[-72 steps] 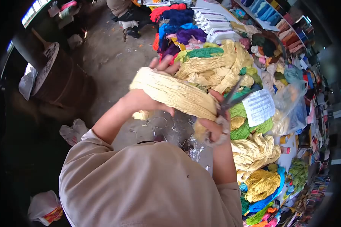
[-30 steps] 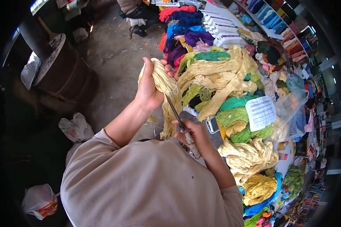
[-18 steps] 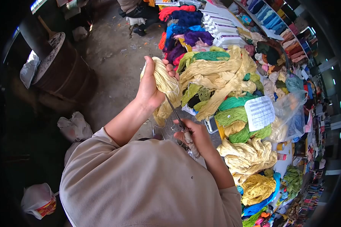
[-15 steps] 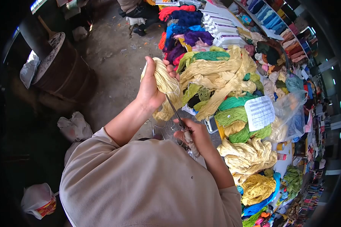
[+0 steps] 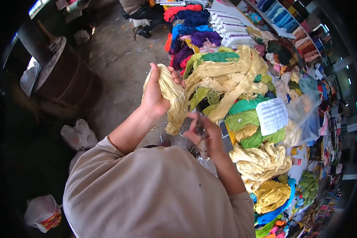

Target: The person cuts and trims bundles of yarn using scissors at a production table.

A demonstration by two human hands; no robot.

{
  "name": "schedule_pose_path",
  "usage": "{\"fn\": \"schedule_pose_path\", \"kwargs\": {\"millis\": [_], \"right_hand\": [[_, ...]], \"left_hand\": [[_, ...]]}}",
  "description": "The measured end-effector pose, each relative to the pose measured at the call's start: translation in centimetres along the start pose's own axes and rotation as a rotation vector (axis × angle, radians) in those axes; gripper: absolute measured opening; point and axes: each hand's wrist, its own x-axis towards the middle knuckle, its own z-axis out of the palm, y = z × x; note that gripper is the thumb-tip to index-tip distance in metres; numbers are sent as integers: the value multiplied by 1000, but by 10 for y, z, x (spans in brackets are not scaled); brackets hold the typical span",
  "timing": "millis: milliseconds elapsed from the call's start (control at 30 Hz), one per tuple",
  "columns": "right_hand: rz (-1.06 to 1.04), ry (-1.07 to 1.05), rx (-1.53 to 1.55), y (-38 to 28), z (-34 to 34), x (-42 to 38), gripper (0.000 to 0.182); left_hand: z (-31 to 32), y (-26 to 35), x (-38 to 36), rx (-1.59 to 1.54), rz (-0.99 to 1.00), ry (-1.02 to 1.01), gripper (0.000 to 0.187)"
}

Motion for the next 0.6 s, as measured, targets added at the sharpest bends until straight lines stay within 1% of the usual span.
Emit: {"fn": "schedule_pose_path", "kwargs": {"millis": [33, 100, 133, 200, 233, 300, 333, 367, 400, 433, 467, 500, 533, 567, 600], "right_hand": [[-96, 136, 42, 3, 3, 6, 43], [-295, 127, -161, -7, -6, 35, 46], [-296, 33, -273, -4, -14, 43, 41], [-393, 10, -409, -3, -15, 53, 41], [-366, -12, -392, -3, -17, 49, 39], [-160, -82, -275, 15, -19, 20, 36], [-85, -37, -165, 28, -19, 1, 34], [168, -59, -5, 45, -27, -21, 26], [424, -78, 154, 64, -39, -44, 22], [725, -26, 353, 84, -51, -64, 23], [1023, 35, 553, 104, -61, -84, 25], [1027, 36, 554, 125, -66, -111, 25], [964, -29, 124, 146, -70, -136, 29], [873, -93, -301, 156, -75, -150, 32], [1008, 50, 159, 138, -79, -136, 38]], "left_hand": [[-2, -4, 0, 4, -16, 1, 56], [10, -12, -7, 50, -82, 126, 57], [5, -16, -7, 71, -116, 97, 58], [9, -20, -9, 142, -116, 118, 58], [5, -18, -7, 133, -108, 80, 57], [1, -7, -5, 118, -66, 57, 58], [-1, -3, -4, 162, -36, 57, 57], [-4, -3, -5, 155, -29, 67, 57], [-6, -4, -6, 223, -13, 81, 56], [-8, -5, -7, 292, -1, 95, 56], [-9, -4, -5, 264, 58, 84, 53], [-5, -2, -5, 289, 95, 69, 53], [-3, 2, -4, 314, 134, 53, 54], [-10, 2, -1, 458, 130, 3, 55], [-10, -3, -2, 688, 179, -98, 54]]}}
